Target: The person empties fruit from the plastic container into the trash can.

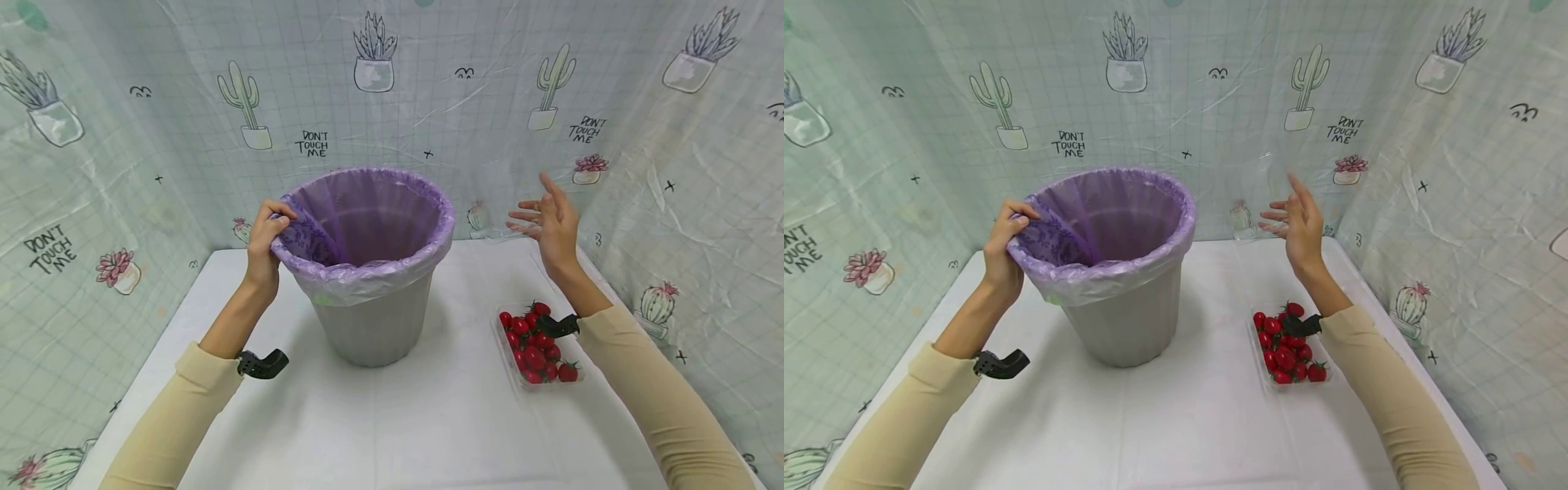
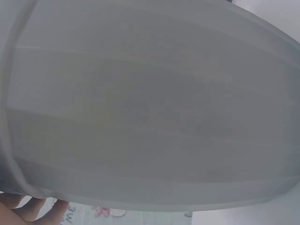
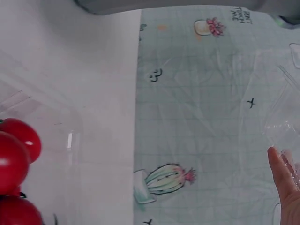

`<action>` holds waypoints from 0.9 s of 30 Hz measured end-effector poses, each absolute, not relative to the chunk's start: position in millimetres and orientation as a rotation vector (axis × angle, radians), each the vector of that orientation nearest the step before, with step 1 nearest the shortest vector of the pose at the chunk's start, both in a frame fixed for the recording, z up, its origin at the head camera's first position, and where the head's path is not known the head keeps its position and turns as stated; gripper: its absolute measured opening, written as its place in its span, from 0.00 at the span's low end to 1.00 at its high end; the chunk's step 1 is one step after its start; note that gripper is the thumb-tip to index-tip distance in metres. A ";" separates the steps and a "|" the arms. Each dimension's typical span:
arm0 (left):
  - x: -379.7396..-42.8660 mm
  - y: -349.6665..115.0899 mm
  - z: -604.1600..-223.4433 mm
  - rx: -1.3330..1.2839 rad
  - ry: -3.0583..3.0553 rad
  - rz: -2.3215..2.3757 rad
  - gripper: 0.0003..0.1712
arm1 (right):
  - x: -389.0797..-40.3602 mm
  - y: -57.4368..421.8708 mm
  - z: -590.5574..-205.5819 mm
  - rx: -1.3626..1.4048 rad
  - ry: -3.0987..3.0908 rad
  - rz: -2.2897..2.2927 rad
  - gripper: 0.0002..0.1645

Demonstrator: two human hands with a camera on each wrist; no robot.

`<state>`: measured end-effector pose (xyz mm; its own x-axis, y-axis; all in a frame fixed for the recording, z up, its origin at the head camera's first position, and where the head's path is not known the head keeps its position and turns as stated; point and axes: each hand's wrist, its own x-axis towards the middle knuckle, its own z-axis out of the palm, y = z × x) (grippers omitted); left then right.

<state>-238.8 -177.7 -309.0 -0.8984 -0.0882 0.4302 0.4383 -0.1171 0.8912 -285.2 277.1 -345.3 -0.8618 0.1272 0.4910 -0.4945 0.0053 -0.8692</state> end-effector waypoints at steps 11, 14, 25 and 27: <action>-240.5 -177.6 -309.0 -0.382 -1.801 -2.096 0.08 | -290.0 296.6 -379.8 0.211 -1.939 2.058 0.34; -239.8 -178.7 -309.1 -0.371 -1.786 -2.105 0.07 | -290.0 300.0 -386.3 0.117 -1.987 2.104 0.35; -240.8 -177.8 -310.2 -0.375 -1.768 -2.107 0.07 | -288.3 299.1 -404.6 -0.130 -2.289 2.002 0.38; -241.0 -178.3 -310.4 -0.377 -1.776 -2.106 0.07 | -289.5 298.6 -407.5 -0.138 -2.297 1.999 0.38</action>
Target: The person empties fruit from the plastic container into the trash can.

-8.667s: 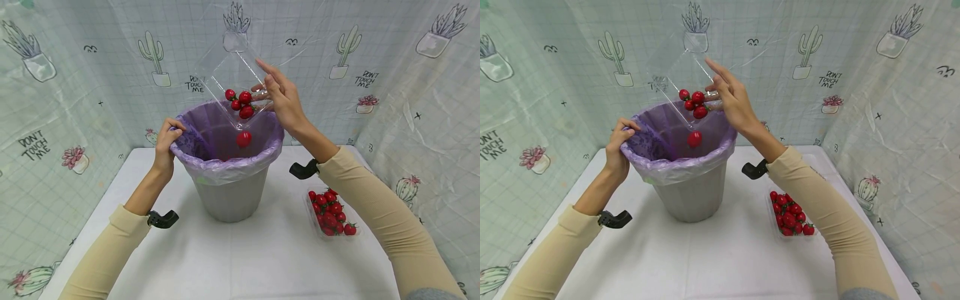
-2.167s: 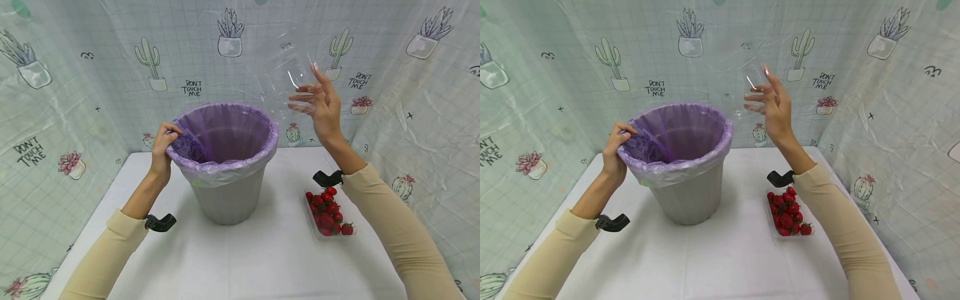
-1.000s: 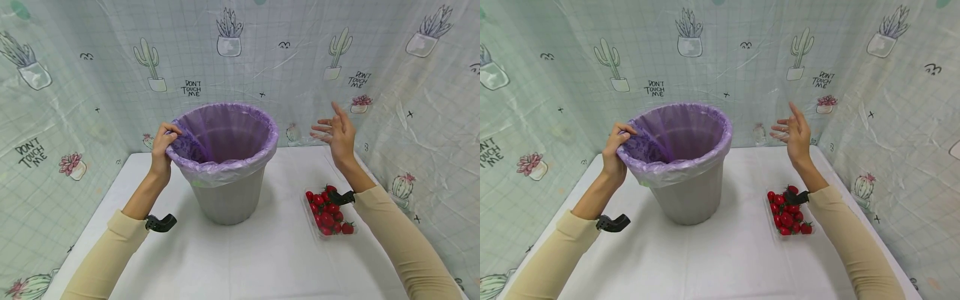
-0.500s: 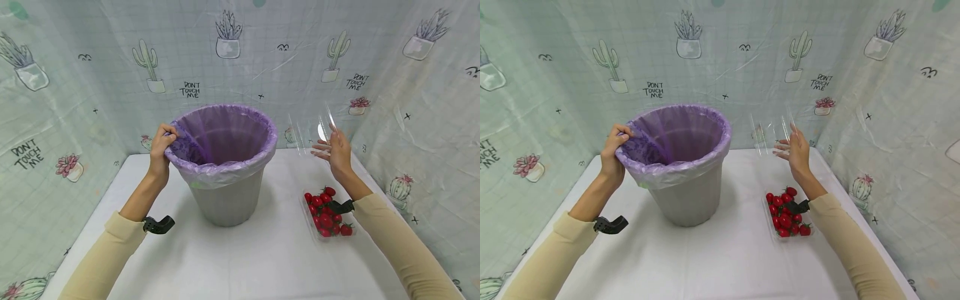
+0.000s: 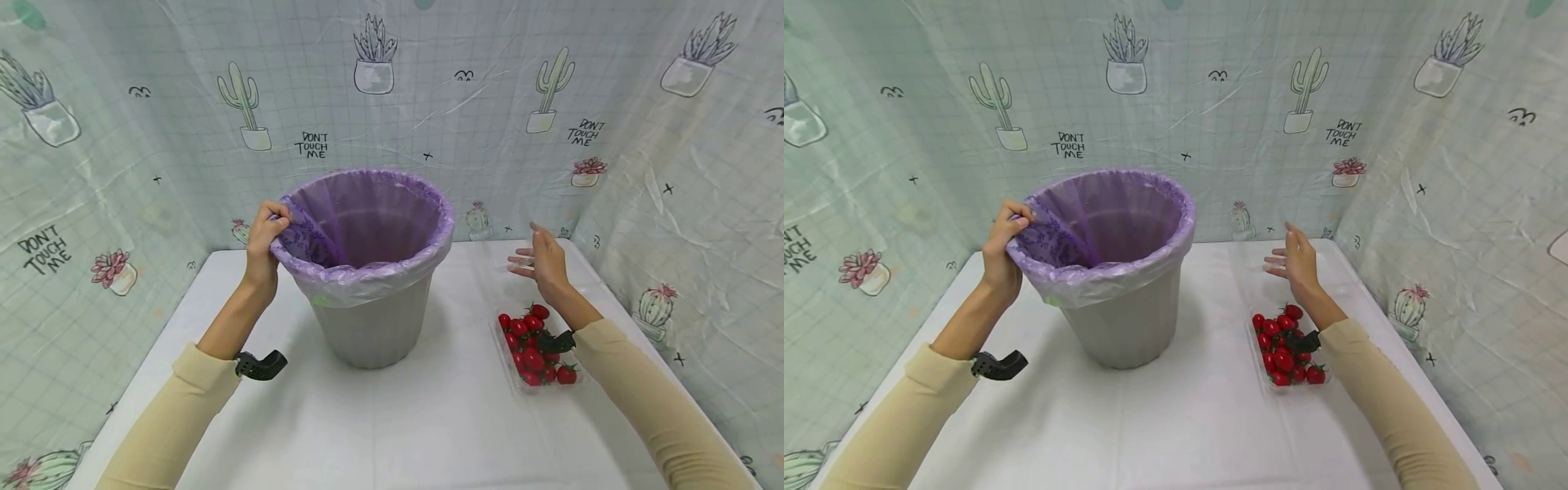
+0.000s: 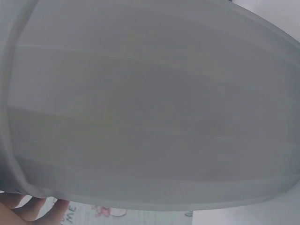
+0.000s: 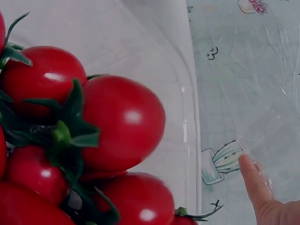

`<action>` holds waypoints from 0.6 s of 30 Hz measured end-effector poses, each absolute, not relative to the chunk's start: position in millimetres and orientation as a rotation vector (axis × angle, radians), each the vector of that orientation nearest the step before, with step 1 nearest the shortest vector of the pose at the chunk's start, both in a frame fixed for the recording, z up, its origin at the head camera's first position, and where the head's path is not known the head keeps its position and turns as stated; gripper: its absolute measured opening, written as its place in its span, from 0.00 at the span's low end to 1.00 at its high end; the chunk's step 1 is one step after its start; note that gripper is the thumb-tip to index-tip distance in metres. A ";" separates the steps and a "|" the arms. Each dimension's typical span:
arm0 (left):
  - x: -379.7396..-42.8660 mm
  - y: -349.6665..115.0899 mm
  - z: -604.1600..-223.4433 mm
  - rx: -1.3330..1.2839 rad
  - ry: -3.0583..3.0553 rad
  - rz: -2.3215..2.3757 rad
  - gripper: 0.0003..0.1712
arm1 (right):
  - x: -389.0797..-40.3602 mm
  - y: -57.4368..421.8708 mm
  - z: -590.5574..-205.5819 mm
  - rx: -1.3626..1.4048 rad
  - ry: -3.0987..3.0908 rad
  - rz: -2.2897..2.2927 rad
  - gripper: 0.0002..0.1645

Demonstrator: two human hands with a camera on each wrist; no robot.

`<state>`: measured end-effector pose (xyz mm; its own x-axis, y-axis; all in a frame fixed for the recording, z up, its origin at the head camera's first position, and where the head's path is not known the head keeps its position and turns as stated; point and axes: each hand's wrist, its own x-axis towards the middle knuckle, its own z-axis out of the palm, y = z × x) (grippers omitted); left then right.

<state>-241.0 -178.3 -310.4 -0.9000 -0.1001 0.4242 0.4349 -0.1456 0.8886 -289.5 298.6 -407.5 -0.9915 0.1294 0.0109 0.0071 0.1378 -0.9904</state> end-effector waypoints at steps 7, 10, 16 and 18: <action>-241.2 -178.4 -310.6 -0.381 -1.778 -2.104 0.07 | -292.6 300.8 -416.5 -0.156 -2.310 1.999 0.38; -241.8 -177.8 -310.5 -0.396 -1.772 -2.096 0.07 | -293.9 302.0 -420.3 -0.172 -2.337 1.984 0.39; -240.7 -176.8 -309.1 -0.412 -1.772 -2.085 0.07 | -296.9 303.0 -426.0 -0.209 -2.371 1.985 0.39; -240.3 -176.7 -308.9 -0.410 -1.774 -2.086 0.07 | -298.1 303.7 -427.2 -0.218 -2.377 1.989 0.39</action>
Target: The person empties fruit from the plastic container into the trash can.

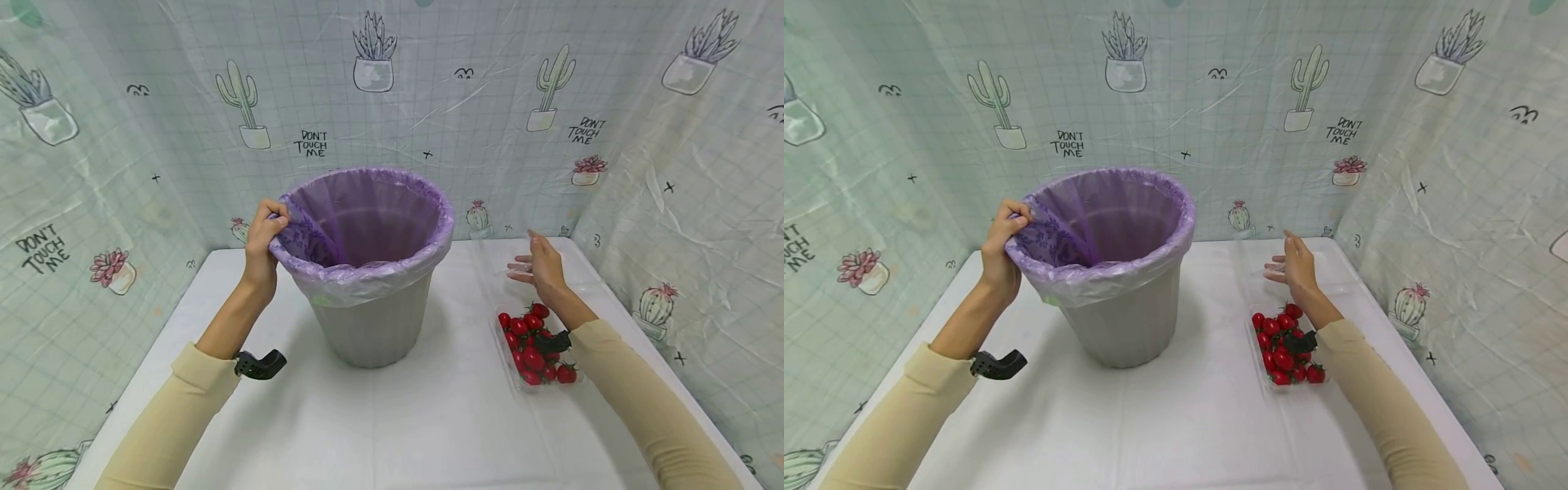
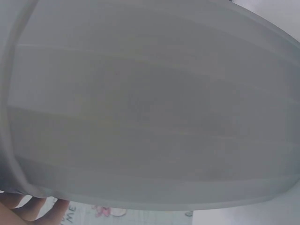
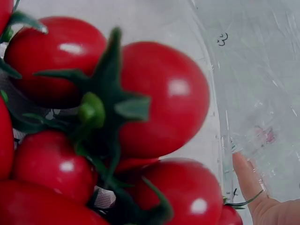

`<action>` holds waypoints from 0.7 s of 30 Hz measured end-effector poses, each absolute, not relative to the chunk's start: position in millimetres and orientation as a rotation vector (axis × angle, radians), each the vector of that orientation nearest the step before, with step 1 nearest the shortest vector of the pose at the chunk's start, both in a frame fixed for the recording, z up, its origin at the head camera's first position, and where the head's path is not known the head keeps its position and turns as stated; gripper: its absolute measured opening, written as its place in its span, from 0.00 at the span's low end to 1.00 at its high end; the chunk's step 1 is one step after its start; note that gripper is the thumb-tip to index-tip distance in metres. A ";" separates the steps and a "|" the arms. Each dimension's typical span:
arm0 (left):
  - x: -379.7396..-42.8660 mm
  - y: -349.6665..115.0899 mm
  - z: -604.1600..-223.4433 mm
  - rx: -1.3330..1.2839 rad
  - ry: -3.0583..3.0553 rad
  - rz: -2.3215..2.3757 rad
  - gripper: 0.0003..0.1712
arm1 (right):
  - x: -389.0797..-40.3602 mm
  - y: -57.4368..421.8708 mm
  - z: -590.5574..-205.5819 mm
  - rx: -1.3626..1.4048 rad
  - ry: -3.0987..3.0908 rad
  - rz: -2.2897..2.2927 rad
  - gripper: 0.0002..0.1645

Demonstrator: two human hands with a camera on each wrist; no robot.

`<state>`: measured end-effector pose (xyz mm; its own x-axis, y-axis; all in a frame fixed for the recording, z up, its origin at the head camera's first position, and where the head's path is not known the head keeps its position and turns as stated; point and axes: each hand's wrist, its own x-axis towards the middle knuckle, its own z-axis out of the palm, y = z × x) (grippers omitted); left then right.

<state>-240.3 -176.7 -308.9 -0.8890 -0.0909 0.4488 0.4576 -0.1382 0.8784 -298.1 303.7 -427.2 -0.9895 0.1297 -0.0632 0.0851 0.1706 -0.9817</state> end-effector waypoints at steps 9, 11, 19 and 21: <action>-239.4 -176.8 -307.8 -0.405 -1.782 -2.088 0.06 | -301.3 304.3 -430.3 -0.253 -2.461 1.969 0.39; -239.3 -176.8 -307.7 -0.405 -1.782 -2.088 0.06 | -301.8 303.6 -430.5 -0.274 -2.473 1.967 0.39; -240.0 -176.9 -308.1 -0.407 -1.781 -2.088 0.06 | -306.4 297.8 -432.1 -0.391 -2.562 1.938 0.38; -240.4 -176.8 -308.1 -0.411 -1.778 -2.088 0.06 | -307.9 296.7 -433.0 -0.434 -2.573 1.925 0.37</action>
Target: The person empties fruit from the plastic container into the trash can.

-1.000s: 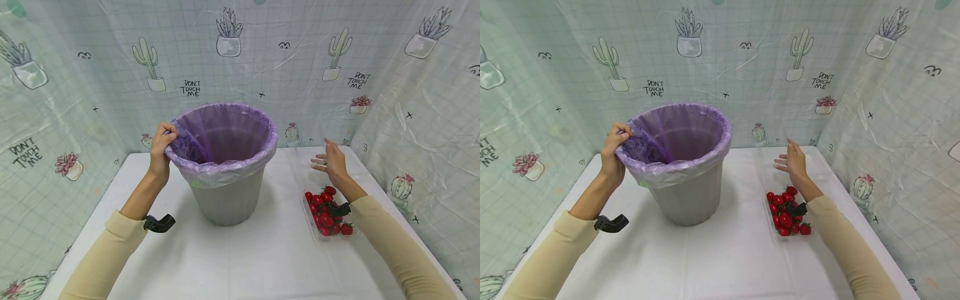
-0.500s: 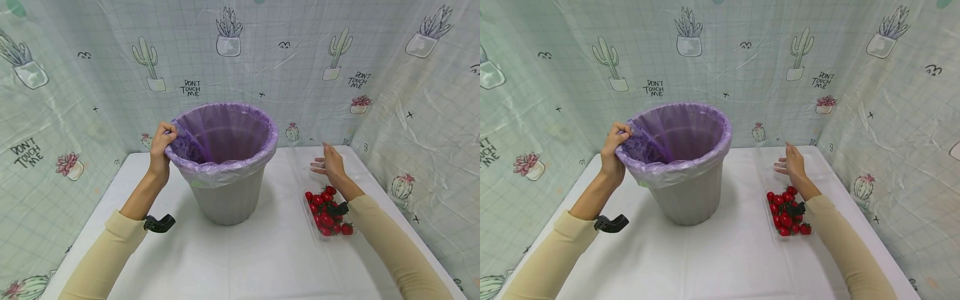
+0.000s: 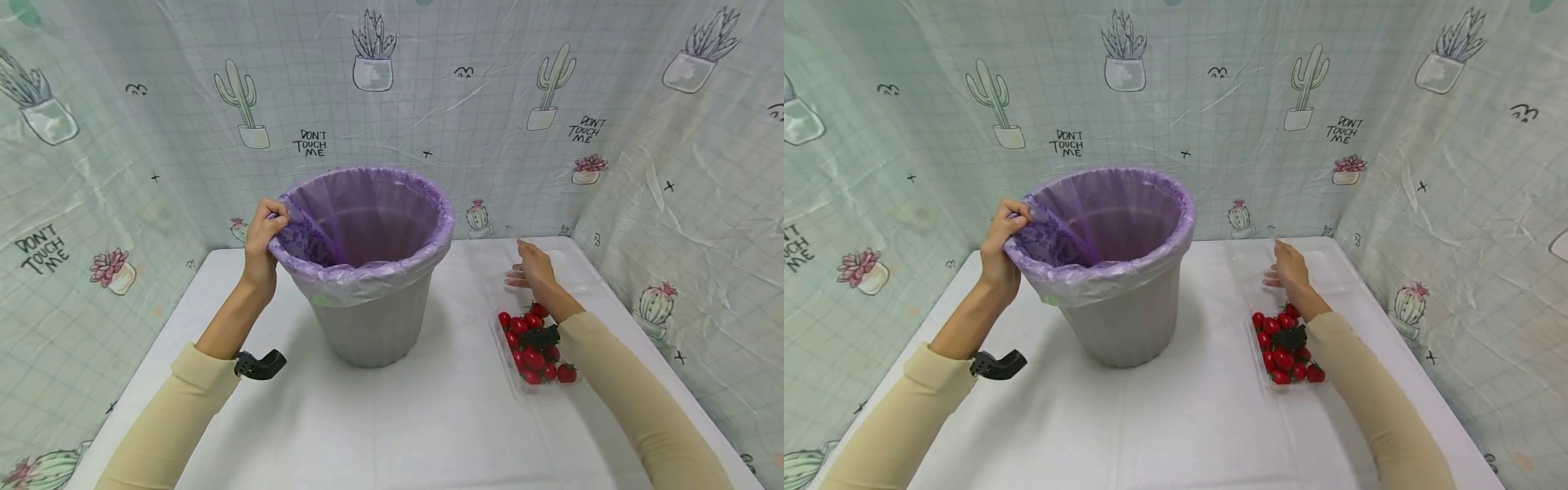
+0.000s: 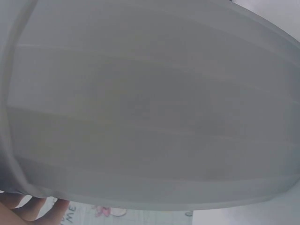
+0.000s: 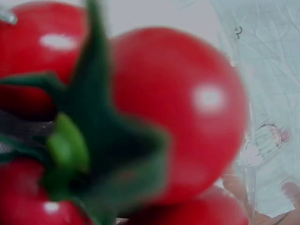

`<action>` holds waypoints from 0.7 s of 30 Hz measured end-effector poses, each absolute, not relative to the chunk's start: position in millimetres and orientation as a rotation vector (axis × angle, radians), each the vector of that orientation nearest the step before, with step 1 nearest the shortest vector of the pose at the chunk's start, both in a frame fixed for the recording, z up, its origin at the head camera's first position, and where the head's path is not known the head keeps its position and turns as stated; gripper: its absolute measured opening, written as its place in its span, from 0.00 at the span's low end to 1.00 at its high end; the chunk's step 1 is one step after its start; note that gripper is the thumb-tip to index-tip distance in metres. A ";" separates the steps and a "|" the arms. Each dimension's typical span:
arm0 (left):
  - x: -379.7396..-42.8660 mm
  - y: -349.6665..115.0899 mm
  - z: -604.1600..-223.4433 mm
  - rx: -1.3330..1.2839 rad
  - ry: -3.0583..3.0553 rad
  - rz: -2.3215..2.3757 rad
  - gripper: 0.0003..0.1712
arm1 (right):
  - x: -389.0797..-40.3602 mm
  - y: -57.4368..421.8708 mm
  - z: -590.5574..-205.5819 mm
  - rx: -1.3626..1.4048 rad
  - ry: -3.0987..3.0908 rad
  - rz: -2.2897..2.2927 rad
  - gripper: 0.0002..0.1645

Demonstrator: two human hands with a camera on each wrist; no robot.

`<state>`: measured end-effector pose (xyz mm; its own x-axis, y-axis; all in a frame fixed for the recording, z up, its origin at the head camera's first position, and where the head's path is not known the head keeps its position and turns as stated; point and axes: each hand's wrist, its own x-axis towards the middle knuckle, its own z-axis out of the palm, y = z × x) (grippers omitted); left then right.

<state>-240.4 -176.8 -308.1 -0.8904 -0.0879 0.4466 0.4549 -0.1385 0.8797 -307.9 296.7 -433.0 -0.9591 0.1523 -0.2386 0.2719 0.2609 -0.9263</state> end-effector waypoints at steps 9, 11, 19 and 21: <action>-240.9 -177.3 -308.6 -0.413 -1.773 -2.088 0.06 | -311.4 294.6 -436.5 0.566 2.504 -1.753 0.35; -241.2 -177.2 -308.5 -0.416 -1.768 -2.088 0.06 | -310.8 294.3 -436.9 0.612 2.521 -1.721 0.34; -241.8 -176.7 -308.5 -0.418 -1.765 -2.083 0.06 | -309.0 295.4 -438.4 0.725 2.600 -1.541 0.33; -241.7 -176.7 -308.8 -0.417 -1.767 -2.085 0.06 | -308.6 296.6 -438.4 0.719 2.626 -1.509 0.33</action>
